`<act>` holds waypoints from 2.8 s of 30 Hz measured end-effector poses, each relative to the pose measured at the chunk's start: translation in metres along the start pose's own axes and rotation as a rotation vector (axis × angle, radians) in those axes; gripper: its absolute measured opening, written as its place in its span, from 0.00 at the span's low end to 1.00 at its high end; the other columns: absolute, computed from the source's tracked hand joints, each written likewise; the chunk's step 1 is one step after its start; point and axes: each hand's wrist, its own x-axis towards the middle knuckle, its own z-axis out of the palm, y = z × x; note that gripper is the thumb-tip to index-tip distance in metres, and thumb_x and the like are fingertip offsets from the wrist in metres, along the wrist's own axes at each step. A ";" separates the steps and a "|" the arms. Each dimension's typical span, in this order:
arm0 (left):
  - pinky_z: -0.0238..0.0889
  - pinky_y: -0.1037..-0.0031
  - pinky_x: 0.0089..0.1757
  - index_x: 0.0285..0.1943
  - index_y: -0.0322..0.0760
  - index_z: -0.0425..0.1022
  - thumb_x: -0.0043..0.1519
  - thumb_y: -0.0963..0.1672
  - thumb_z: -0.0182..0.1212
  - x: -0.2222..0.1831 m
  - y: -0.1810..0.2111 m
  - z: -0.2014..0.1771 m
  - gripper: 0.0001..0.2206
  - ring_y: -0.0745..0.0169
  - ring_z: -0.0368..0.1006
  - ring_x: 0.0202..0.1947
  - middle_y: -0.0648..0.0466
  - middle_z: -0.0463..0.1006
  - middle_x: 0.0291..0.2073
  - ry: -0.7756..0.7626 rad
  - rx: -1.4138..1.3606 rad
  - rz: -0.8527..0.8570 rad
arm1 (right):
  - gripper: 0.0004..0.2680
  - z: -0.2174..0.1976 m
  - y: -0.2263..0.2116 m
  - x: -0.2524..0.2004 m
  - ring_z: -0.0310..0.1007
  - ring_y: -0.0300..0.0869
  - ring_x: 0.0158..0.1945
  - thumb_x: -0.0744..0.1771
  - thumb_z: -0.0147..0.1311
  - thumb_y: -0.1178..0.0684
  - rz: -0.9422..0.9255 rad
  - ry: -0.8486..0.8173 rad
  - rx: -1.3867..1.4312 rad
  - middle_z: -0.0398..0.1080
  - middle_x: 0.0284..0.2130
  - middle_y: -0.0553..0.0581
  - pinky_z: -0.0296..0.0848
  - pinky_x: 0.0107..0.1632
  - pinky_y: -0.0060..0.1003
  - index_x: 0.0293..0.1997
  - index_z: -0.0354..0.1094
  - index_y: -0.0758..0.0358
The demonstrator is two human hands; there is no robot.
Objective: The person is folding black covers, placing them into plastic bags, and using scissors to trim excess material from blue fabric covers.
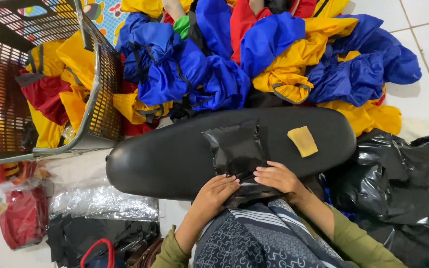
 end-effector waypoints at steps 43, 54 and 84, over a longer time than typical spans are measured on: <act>0.25 0.38 0.69 0.81 0.42 0.50 0.68 0.49 0.47 0.094 -0.014 0.042 0.30 0.43 0.42 0.79 0.43 0.46 0.80 -0.252 0.659 -0.509 | 0.22 0.012 0.017 0.082 0.81 0.55 0.41 0.65 0.57 0.36 1.045 -0.198 -0.280 0.80 0.34 0.58 0.77 0.42 0.49 0.65 0.59 0.43; 0.15 0.42 0.69 0.82 0.41 0.44 0.69 0.50 0.42 0.088 -0.029 0.035 0.31 0.43 0.31 0.80 0.43 0.38 0.81 -0.367 0.520 -0.550 | 0.22 0.044 -0.007 0.091 0.47 0.63 0.76 0.69 0.44 0.34 0.228 -0.005 -0.503 0.56 0.72 0.66 0.45 0.68 0.70 0.72 0.60 0.49; 0.50 0.54 0.67 0.71 0.39 0.71 0.64 0.36 0.56 0.079 -0.040 0.023 0.23 0.44 0.60 0.71 0.47 0.69 0.69 0.320 0.007 -0.558 | 0.34 0.053 0.026 0.080 0.25 0.84 0.72 0.71 0.42 0.34 0.775 -0.122 -0.387 0.30 0.72 0.89 0.24 0.63 0.83 0.81 0.25 0.63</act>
